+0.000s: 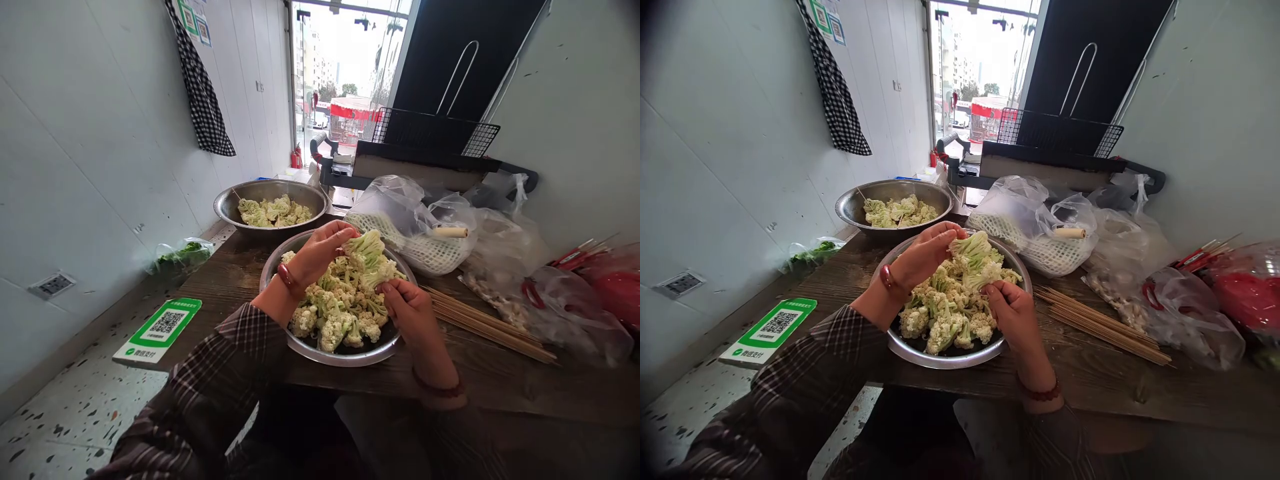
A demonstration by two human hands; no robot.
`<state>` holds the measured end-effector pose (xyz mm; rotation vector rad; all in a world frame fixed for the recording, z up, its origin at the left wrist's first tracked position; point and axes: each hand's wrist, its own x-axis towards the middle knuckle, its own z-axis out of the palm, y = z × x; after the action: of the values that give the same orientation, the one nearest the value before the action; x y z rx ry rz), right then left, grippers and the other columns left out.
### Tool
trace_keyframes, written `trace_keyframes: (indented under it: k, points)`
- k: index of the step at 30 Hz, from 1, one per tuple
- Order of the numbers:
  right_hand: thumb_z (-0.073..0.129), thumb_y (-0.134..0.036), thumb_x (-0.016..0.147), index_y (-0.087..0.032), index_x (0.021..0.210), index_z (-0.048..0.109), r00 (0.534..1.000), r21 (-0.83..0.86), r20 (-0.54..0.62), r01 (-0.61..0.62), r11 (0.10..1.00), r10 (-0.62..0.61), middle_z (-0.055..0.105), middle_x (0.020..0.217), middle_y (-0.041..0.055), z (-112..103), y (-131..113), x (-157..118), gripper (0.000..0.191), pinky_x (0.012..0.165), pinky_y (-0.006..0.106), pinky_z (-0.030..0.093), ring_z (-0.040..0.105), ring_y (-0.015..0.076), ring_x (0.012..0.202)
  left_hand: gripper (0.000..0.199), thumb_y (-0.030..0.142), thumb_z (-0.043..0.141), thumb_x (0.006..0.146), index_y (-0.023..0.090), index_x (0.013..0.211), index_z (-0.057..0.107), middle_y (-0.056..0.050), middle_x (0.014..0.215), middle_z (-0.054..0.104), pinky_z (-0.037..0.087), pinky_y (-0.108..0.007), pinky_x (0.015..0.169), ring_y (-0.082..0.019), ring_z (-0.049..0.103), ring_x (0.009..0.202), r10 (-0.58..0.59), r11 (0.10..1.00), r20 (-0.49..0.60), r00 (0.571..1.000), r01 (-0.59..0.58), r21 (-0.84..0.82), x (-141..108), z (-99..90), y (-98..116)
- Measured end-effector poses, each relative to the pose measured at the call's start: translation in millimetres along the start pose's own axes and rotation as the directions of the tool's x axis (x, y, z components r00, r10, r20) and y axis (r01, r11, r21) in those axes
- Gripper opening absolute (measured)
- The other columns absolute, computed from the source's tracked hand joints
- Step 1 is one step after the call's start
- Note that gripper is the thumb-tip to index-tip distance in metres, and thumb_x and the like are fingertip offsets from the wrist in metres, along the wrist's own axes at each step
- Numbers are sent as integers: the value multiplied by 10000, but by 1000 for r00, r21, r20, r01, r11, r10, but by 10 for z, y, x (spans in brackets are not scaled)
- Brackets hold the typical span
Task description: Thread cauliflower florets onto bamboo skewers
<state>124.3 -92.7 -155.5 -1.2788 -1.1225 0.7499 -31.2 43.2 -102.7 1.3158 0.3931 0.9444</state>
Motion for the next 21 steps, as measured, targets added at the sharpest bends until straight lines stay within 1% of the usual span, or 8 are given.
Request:
trace_keyframes:
  k: [3,6,9,11,14,18,21]
  points:
    - [662,-533,826,-177,770,661,999,41,8,-46,998,45,432,460,-69,0,25,-4,360,383,210,239,321,75,399,402,521,763,753,142,877,705,-57,890,661,446,-242,671,-131,580,782,-46,999,-8,999,46,13,8,20,-23]
    - [663,-514,833,-173,793,672,999,24,23,-45,999,44,440,461,-72,-5,51,-9,343,382,212,239,319,73,394,386,494,807,710,139,814,696,-26,781,616,421,-227,631,-106,535,710,-75,995,7,997,74,73,9,34,-48]
    - [655,-499,842,-168,798,684,999,11,30,-29,1000,29,447,472,-70,-8,56,-9,336,391,213,245,325,72,403,375,469,825,697,141,704,643,8,675,538,380,-214,582,-81,467,632,-62,994,5,998,61,96,9,40,-62]
    - [648,-496,846,-165,799,695,1000,-1,22,-19,1000,19,446,477,-68,-9,47,-8,338,399,215,252,330,74,414,380,486,804,715,145,704,637,4,682,545,381,-220,581,-88,474,636,-58,995,17,998,57,88,13,38,-73]
    - [633,-493,855,-162,802,713,1000,-30,16,-6,1000,6,448,483,-62,-15,42,-6,345,408,220,254,337,78,425,368,504,756,759,149,757,656,-8,735,567,394,-232,607,-103,499,674,-53,995,35,998,50,81,25,28,-94]
    - [618,-465,888,-162,837,734,999,-68,42,32,997,-29,457,496,-57,-43,86,-6,328,424,223,254,345,81,439,361,453,776,749,154,662,594,18,665,480,325,-240,571,-88,417,621,-6,994,29,1000,3,106,38,17,-106]
    - [607,-458,904,-164,846,735,998,-110,45,59,992,-54,467,511,-52,-60,127,-9,325,441,229,261,355,87,459,383,451,775,752,157,627,563,26,626,432,286,-254,554,-85,367,588,13,994,64,998,-20,108,42,31,-113]
